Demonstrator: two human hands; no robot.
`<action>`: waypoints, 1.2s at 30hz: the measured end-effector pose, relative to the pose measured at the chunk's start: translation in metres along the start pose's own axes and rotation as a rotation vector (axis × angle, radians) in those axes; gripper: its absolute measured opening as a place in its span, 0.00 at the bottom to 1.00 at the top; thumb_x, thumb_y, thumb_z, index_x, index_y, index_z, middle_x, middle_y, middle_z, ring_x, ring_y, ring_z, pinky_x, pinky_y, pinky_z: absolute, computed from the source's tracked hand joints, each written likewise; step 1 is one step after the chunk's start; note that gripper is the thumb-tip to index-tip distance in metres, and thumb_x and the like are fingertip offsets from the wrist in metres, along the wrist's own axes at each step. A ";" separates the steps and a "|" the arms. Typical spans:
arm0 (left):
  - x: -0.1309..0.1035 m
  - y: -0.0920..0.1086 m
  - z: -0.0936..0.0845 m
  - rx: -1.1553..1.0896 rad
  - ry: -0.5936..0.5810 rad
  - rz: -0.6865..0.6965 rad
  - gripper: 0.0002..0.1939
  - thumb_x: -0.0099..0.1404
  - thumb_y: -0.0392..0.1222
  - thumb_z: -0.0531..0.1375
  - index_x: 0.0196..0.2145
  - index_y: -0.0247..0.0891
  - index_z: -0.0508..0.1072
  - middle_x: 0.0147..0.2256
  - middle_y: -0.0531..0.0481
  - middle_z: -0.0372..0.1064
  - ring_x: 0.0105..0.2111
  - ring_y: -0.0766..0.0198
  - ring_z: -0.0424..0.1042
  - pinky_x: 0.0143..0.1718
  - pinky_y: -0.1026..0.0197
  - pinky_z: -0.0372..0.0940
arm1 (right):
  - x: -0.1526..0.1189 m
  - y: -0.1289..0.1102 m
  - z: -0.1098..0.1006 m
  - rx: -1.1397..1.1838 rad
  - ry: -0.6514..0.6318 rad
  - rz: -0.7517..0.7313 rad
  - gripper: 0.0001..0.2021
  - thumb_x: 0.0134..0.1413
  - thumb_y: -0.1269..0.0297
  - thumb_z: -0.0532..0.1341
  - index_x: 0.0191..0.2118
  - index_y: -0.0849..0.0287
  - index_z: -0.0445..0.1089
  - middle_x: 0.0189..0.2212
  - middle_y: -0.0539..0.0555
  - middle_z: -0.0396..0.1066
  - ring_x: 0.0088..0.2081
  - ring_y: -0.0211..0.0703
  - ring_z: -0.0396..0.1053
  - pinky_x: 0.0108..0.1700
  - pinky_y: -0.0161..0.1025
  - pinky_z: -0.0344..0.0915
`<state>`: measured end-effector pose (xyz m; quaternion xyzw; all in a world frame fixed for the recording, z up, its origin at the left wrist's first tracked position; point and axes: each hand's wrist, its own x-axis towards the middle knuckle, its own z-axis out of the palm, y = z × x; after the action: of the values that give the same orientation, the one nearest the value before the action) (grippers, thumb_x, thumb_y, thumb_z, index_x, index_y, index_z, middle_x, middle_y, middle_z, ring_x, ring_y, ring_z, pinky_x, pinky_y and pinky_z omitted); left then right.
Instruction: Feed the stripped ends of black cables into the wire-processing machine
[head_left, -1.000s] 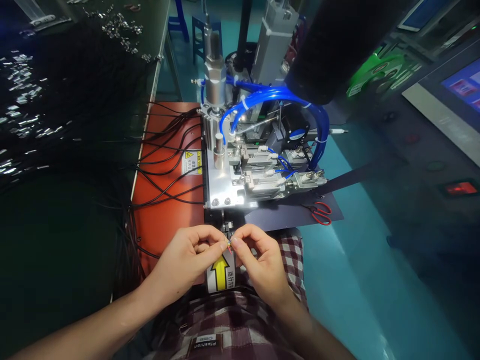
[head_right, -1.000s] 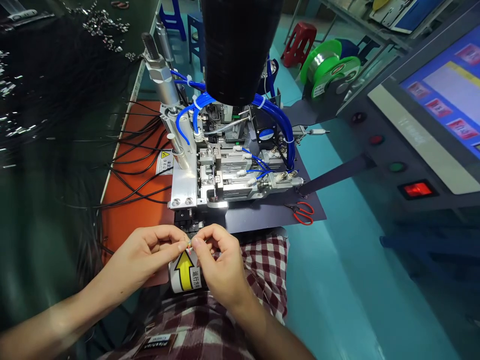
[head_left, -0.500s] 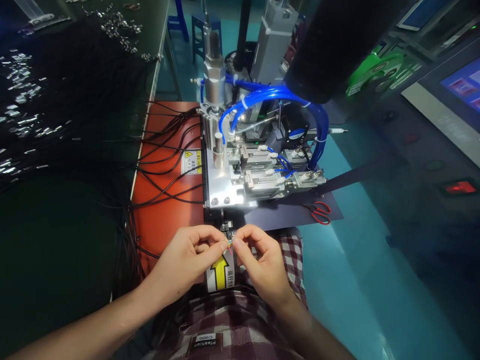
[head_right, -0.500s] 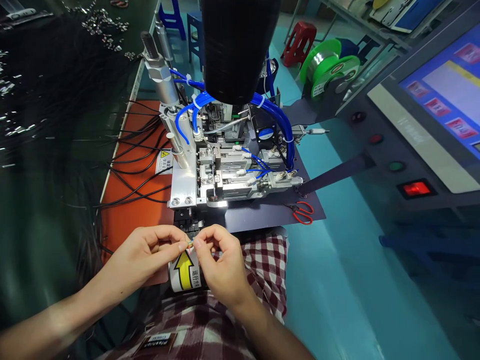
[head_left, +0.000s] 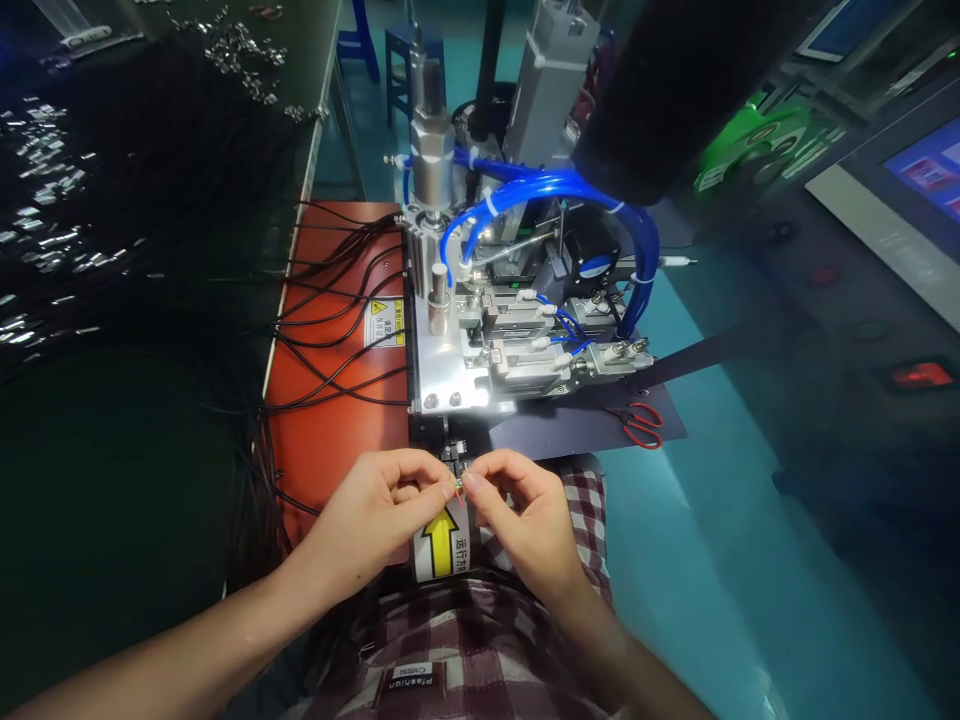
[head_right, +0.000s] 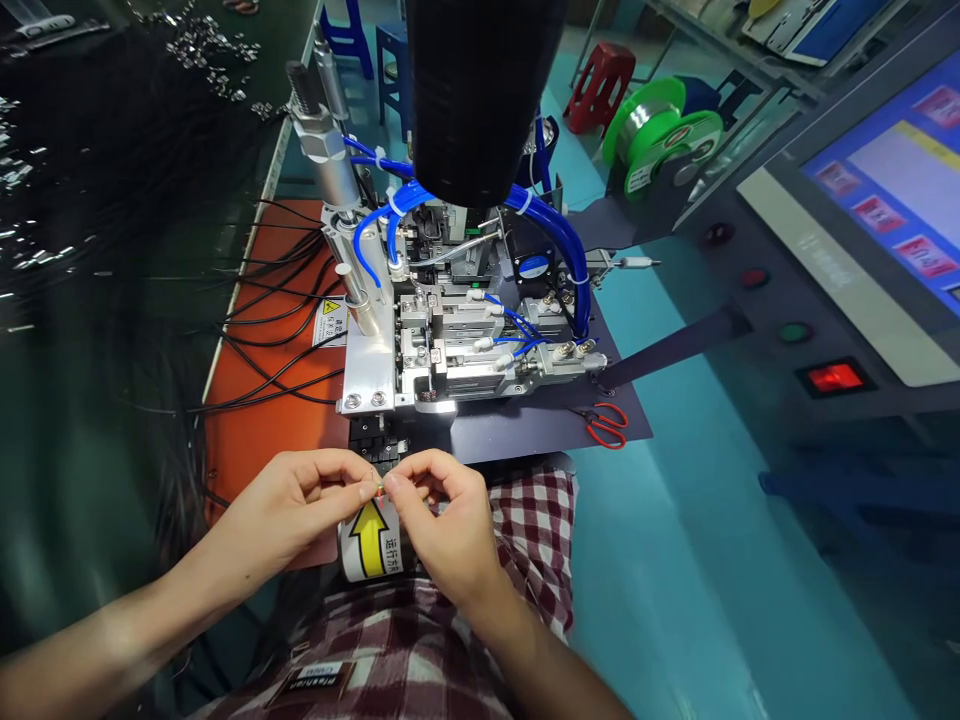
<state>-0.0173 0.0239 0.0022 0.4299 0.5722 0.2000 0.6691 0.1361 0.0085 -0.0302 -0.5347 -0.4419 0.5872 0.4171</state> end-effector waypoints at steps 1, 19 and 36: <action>0.000 0.000 0.000 0.004 0.005 0.018 0.13 0.57 0.49 0.60 0.28 0.34 0.73 0.20 0.53 0.65 0.17 0.70 0.59 0.15 0.70 0.51 | 0.000 0.000 0.000 -0.003 0.001 -0.001 0.07 0.52 0.64 0.61 0.26 0.60 0.67 0.21 0.47 0.63 0.22 0.34 0.57 0.24 0.33 0.56; 0.002 -0.012 -0.001 0.425 0.133 0.403 0.08 0.65 0.41 0.55 0.33 0.38 0.73 0.31 0.51 0.68 0.31 0.65 0.67 0.29 0.66 0.62 | 0.005 0.002 -0.009 -0.095 -0.100 -0.039 0.08 0.57 0.63 0.57 0.28 0.58 0.64 0.22 0.46 0.60 0.23 0.35 0.56 0.26 0.33 0.56; 0.024 -0.032 -0.017 0.971 0.204 0.793 0.17 0.66 0.32 0.49 0.50 0.37 0.71 0.37 0.45 0.60 0.34 0.61 0.67 0.32 0.61 0.66 | 0.038 0.025 -0.014 -0.072 -0.071 0.042 0.08 0.54 0.62 0.59 0.28 0.59 0.65 0.21 0.46 0.59 0.23 0.35 0.57 0.25 0.34 0.56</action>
<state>-0.0345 0.0303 -0.0371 0.8426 0.4557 0.1902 0.2149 0.1468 0.0402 -0.0644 -0.5374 -0.4661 0.5981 0.3691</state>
